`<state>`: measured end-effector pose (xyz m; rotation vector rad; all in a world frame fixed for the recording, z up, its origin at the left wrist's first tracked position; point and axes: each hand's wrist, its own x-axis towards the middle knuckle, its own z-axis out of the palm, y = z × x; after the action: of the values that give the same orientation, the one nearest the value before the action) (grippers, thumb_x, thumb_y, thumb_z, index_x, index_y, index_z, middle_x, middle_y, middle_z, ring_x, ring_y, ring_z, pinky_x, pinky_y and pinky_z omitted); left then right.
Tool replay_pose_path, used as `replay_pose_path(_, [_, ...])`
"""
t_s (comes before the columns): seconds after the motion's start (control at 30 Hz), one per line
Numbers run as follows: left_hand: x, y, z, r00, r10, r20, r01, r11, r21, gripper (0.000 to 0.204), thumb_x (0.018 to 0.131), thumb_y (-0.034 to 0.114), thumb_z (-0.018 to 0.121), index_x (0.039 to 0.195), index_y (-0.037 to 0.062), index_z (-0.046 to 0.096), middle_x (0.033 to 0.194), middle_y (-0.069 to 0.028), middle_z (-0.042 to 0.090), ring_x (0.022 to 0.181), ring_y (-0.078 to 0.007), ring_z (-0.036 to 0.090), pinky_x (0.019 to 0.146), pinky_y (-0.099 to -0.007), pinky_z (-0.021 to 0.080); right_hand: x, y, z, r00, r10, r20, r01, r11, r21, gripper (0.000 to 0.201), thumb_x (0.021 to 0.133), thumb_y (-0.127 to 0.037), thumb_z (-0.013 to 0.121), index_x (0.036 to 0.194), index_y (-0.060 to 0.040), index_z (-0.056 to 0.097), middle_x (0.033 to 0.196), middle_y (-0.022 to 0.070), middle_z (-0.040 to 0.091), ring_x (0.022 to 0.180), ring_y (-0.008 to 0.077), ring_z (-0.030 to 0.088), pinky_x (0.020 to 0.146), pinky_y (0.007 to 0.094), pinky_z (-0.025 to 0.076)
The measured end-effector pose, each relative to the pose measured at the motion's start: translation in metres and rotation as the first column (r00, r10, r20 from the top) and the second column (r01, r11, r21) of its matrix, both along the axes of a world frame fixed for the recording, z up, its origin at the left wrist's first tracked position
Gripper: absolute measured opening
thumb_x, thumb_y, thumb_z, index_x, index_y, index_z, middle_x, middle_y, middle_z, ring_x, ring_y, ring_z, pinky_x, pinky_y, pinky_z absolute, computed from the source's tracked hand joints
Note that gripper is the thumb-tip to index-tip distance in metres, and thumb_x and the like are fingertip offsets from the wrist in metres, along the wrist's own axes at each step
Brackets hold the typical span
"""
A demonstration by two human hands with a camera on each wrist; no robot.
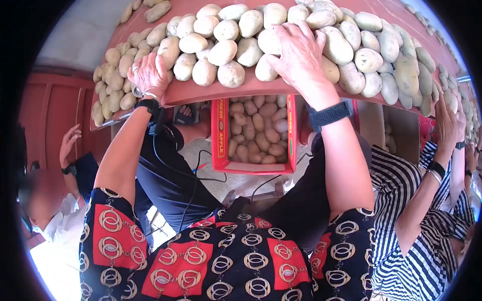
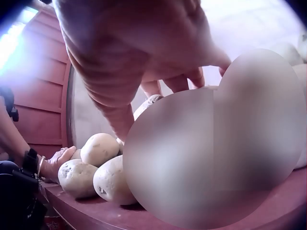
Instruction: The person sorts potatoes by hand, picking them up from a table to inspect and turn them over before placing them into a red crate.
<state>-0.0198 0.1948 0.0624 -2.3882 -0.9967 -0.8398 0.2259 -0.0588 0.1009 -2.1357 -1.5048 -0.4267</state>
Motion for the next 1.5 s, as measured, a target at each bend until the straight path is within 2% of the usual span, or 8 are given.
replay_pose_path(0.5, [0.0, -0.002, 0.0, 1.0, -0.001, -0.004, 0.001, 1.0, -0.023, 0.026, 0.086, 0.037, 0.046, 0.082, 0.0159, 0.06, 0.092, -0.0013, 0.065, 0.102, -0.0256, 0.053, 0.091, -0.0542, 0.027, -0.012, 0.018, 0.007, 0.99, -0.141, 0.001, 0.135, 0.946, -0.296, 0.063, 0.076, -0.033, 0.067, 0.13, -0.0074, 0.048, 0.126, 0.0097, 0.055, 0.128, 0.0281, 0.038, 0.101, 0.0564, 0.02])
replay_pose_path(0.8, [-0.002, 0.006, -0.005, 0.999, -0.016, 0.03, 0.016, 1.0, 0.009, 0.023, 0.086, 0.035, 0.047, 0.081, 0.0169, 0.061, 0.09, -0.0019, 0.063, 0.101, -0.0268, 0.051, 0.09, -0.0542, 0.027, -0.005, 0.012, 0.006, 0.994, 0.034, -0.107, -0.021, 0.993, 0.118, 0.049, 0.075, -0.021, 0.067, 0.122, -0.0124, 0.056, 0.102, 0.0058, 0.064, 0.108, 0.0236, 0.054, 0.095, 0.0527, 0.035])
replay_pose_path(0.9, [-0.003, 0.001, -0.002, 0.999, -0.014, 0.036, 0.014, 1.0, -0.016, 0.022, 0.086, 0.034, 0.047, 0.081, 0.0172, 0.061, 0.09, -0.0021, 0.063, 0.102, -0.0265, 0.051, 0.091, -0.0535, 0.026, 0.001, -0.001, 0.032, 0.778, 0.325, -0.538, -0.06, 0.89, 0.451, 0.044, 0.08, -0.021, 0.067, 0.121, -0.0101, 0.057, 0.103, 0.0038, 0.064, 0.09, 0.0158, 0.06, 0.077, 0.0347, 0.048])
replay_pose_path(1.0, [-0.001, -0.001, 0.001, 0.999, -0.007, 0.032, 0.008, 0.999, -0.037, 0.022, 0.085, 0.034, 0.047, 0.081, 0.0166, 0.061, 0.09, -0.0022, 0.063, 0.103, -0.0261, 0.05, 0.091, -0.0535, 0.026, 0.025, -0.019, 0.075, -0.227, 0.629, -0.743, -0.075, 0.75, 0.658, 0.047, 0.085, -0.02, 0.064, 0.124, 0.003, 0.051, 0.123, 0.0105, 0.056, 0.105, 0.0175, 0.052, 0.089, 0.0336, 0.042])
replay_pose_path(1.03, [-0.001, -0.003, 0.002, 1.0, 0.02, -0.002, -0.02, 0.999, -0.046, 0.022, 0.086, 0.033, 0.046, 0.086, 0.0166, 0.061, 0.092, -0.0024, 0.062, 0.104, -0.026, 0.051, 0.092, -0.0527, 0.026, 0.02, -0.009, 0.047, -0.305, 0.672, -0.675, 0.391, 0.735, 0.554, 0.049, 0.087, -0.033, 0.062, 0.123, -0.001, 0.053, 0.105, 0.012, 0.062, 0.083, 0.0145, 0.058, 0.069, 0.0245, 0.049])
replay_pose_path(1.13, [-0.001, -0.005, 0.003, 0.999, 0.036, -0.028, -0.038, 0.997, -0.064, 0.023, 0.087, 0.032, 0.044, 0.091, 0.0164, 0.061, 0.095, -0.0025, 0.063, 0.105, -0.0254, 0.051, 0.093, -0.0519, 0.026, 0.017, -0.028, 0.056, -0.433, 0.846, -0.311, 0.315, 0.465, 0.828, 0.061, 0.088, -0.038, 0.06, 0.13, 0.0034, 0.042, 0.126, 0.017, 0.05, 0.104, 0.0286, 0.051, 0.086, 0.0352, 0.045])
replay_pose_path(1.33, [-0.001, -0.005, 0.001, 1.0, -0.008, 0.029, 0.008, 1.0, -0.014, 0.02, 0.085, 0.032, 0.048, 0.082, 0.0155, 0.059, 0.092, -0.0034, 0.062, 0.103, -0.0263, 0.05, 0.09, -0.0531, 0.028, 0.018, -0.019, 0.052, -0.384, 0.777, -0.499, 0.353, 0.623, 0.698, 0.056, 0.093, -0.042, 0.048, 0.128, 0.0017, 0.042, 0.111, 0.0133, 0.052, 0.086, 0.0229, 0.05, 0.067, 0.0297, 0.045])
replay_pose_path(1.5, [0.001, -0.011, 0.007, 1.0, -0.003, 0.029, 0.005, 0.999, -0.04, 0.021, 0.085, 0.033, 0.048, 0.086, 0.0152, 0.06, 0.091, -0.003, 0.06, 0.105, -0.0257, 0.05, 0.093, -0.0533, 0.026, 0.02, -0.013, 0.043, -0.548, 0.787, -0.284, 0.072, 0.383, 0.921, 0.048, 0.096, -0.039, 0.041, 0.121, 0.0017, 0.045, 0.095, 0.0089, 0.057, 0.069, 0.0187, 0.05, 0.056, 0.0263, 0.041])
